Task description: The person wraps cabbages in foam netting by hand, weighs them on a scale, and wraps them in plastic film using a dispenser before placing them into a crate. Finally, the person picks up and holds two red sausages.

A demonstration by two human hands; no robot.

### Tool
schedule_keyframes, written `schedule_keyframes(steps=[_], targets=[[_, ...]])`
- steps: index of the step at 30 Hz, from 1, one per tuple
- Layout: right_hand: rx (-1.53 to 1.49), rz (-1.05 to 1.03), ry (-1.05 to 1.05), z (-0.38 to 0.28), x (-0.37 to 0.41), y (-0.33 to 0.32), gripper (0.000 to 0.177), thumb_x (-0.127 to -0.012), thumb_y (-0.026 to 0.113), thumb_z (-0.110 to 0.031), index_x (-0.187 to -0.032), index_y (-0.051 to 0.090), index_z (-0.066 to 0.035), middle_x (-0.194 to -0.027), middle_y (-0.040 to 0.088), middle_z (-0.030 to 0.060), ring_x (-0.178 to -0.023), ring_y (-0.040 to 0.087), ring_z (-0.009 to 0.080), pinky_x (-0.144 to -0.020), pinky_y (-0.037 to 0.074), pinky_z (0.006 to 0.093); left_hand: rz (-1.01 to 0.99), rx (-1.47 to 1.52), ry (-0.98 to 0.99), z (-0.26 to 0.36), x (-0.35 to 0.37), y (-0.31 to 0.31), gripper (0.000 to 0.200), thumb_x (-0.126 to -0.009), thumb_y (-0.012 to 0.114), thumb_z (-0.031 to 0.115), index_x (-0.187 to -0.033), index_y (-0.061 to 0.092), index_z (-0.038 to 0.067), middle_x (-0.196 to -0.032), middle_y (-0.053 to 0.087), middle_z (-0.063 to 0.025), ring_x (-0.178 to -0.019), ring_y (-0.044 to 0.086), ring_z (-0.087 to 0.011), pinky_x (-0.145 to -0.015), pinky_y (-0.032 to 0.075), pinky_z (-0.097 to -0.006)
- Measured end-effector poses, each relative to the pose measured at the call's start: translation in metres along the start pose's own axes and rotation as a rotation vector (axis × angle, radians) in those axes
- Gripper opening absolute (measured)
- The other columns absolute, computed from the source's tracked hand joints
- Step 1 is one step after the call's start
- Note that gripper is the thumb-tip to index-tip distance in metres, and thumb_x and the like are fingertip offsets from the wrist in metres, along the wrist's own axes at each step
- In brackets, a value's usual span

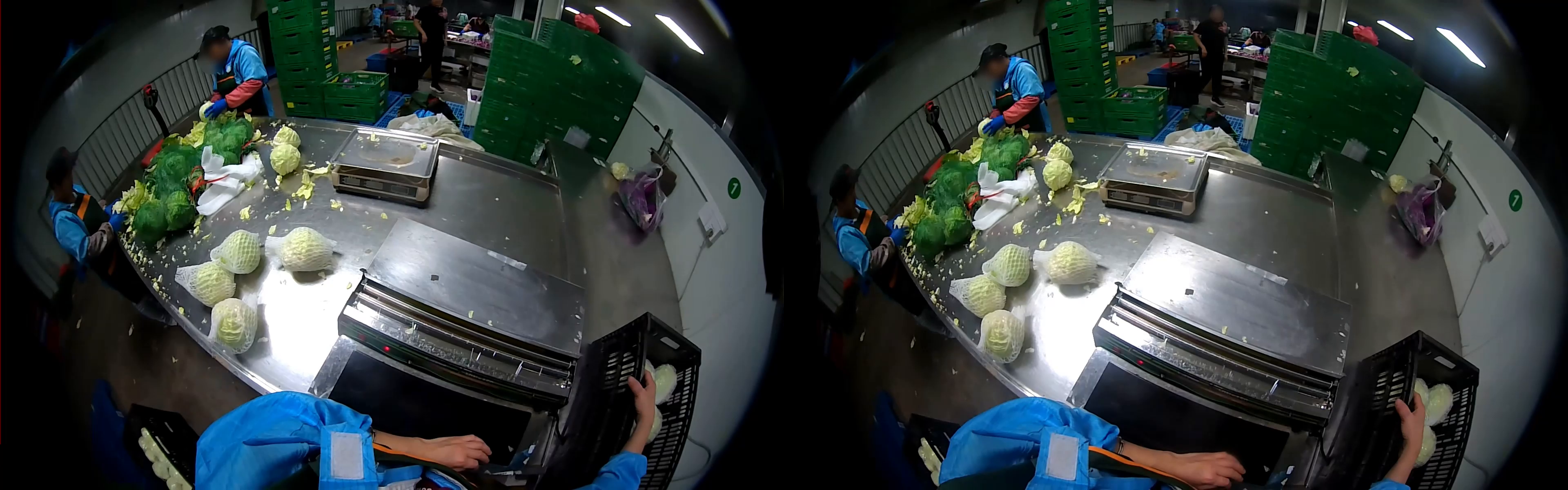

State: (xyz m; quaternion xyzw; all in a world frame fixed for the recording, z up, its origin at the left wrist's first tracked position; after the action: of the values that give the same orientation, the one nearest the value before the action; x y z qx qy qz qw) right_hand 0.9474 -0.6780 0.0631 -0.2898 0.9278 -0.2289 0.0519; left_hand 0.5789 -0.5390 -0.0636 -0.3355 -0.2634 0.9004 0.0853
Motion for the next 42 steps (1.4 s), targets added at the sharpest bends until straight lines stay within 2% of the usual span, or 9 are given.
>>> schedule_keyframes(steps=[14, 18, 24, 27, 33, 35, 37, 39, 42], targets=[[0.028, 0.044, 0.046, 0.01, -0.003, -0.003, 0.034, -0.078, 0.064, -0.013, -0.109, 0.055, -0.001, -0.089, 0.058, 0.0025, -0.077, 0.053, 0.0148, -0.07, 0.043, 0.0282, 0.01, 0.012, 0.002, -0.008, 0.002, 0.01, 0.02, -0.069, 0.063, 0.009, -0.088, 0.063, 0.004, -0.111, 0.055, -0.0119, -0.116, 0.044, -0.0268, -0.096, 0.035, -0.0393], [0.065, -0.018, 0.045, 0.013, -0.005, -0.006, 0.048, -0.075, 0.066, -0.029, -0.114, 0.054, -0.004, -0.09, 0.057, 0.0034, -0.08, 0.053, 0.0174, -0.072, 0.043, 0.0306, 0.006, 0.017, 0.008, -0.002, 0.001, 0.002, 0.02, -0.068, 0.063, 0.009, -0.088, 0.062, 0.004, -0.111, 0.055, -0.012, -0.116, 0.044, -0.0271, -0.096, 0.035, -0.0395], [0.099, -0.025, -0.026, 0.014, -0.008, -0.004, 0.04, -0.078, 0.062, -0.017, -0.114, 0.053, -0.002, -0.093, 0.058, 0.0048, -0.081, 0.053, 0.0182, -0.075, 0.043, 0.0304, 0.001, 0.019, 0.004, -0.003, 0.001, 0.004, 0.019, -0.068, 0.062, 0.008, -0.086, 0.062, 0.003, -0.112, 0.055, -0.0121, -0.116, 0.044, -0.0274, -0.096, 0.035, -0.0396], [0.095, 0.025, 0.021, 0.0, -0.001, 0.001, 0.033, -0.08, 0.061, -0.014, -0.109, 0.054, 0.001, -0.093, 0.059, 0.0042, -0.081, 0.053, 0.0157, -0.074, 0.042, 0.0276, 0.018, 0.017, 0.008, -0.006, 0.002, 0.007, 0.018, -0.068, 0.062, 0.008, -0.085, 0.062, 0.003, -0.111, 0.055, -0.0121, -0.116, 0.044, -0.0274, -0.096, 0.035, -0.0396], [0.111, 0.013, 0.017, 0.0, 0.002, -0.002, 0.036, -0.079, 0.061, -0.014, -0.11, 0.054, 0.001, -0.091, 0.059, 0.0054, -0.081, 0.051, 0.0153, -0.075, 0.042, 0.0279, 0.042, -0.013, 0.032, -0.006, 0.003, 0.011, 0.018, -0.067, 0.062, 0.009, -0.084, 0.061, 0.003, -0.111, 0.055, -0.0122, -0.116, 0.044, -0.0282, -0.095, 0.036, -0.0402], [0.195, 0.043, -0.026, 0.022, -0.009, -0.014, 0.037, -0.077, 0.062, -0.015, -0.109, 0.054, 0.002, -0.094, 0.06, 0.0075, -0.086, 0.053, 0.0162, -0.079, 0.042, 0.0283, -0.006, -0.028, 0.007, -0.013, 0.006, 0.02, 0.019, -0.067, 0.062, 0.01, -0.085, 0.06, 0.003, -0.112, 0.054, -0.0123, -0.116, 0.044, -0.029, -0.095, 0.036, -0.0409], [0.258, 0.15, -0.066, 0.077, -0.028, -0.037, 0.037, -0.077, 0.061, -0.013, -0.109, 0.053, 0.003, -0.097, 0.061, 0.0095, -0.089, 0.054, 0.0182, -0.081, 0.043, 0.0296, 0.013, -0.01, 0.038, -0.012, 0.007, 0.018, 0.02, -0.068, 0.062, 0.014, -0.083, 0.059, 0.002, -0.112, 0.053, -0.0132, -0.115, 0.044, -0.0303, -0.095, 0.036, -0.0416], [0.029, -0.061, 0.002, 0.016, -0.01, -0.003, 0.039, -0.076, 0.06, -0.01, -0.111, 0.052, 0.004, -0.099, 0.061, 0.0115, -0.09, 0.055, 0.0197, -0.082, 0.043, 0.0303, 0.019, 0.012, 0.033, -0.002, 0.001, 0.004, 0.019, -0.069, 0.061, 0.015, -0.082, 0.058, 0.002, -0.111, 0.053, -0.0134, -0.115, 0.044, -0.0301, -0.095, 0.036, -0.0413], [0.107, 0.056, 0.023, -0.008, 0.0, -0.002, 0.037, -0.076, 0.059, -0.008, -0.111, 0.053, 0.004, -0.097, 0.061, 0.0098, -0.086, 0.055, 0.0186, -0.078, 0.044, 0.0287, 0.027, 0.026, 0.023, -0.006, 0.001, 0.01, 0.018, -0.075, 0.061, 0.017, -0.083, 0.059, 0.001, -0.111, 0.054, -0.0131, -0.115, 0.044, -0.0297, -0.095, 0.035, -0.0411]])
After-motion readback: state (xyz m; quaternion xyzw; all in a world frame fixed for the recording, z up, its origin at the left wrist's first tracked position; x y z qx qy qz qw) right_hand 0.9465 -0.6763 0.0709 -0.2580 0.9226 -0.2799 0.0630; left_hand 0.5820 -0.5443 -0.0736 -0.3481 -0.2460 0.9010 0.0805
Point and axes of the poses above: each hand's wrist, its own x-axis away from the middle knuckle, its own y-axis out of the palm, z = x × y, the point moved 6 cm from there along -x, towards the middle knuckle
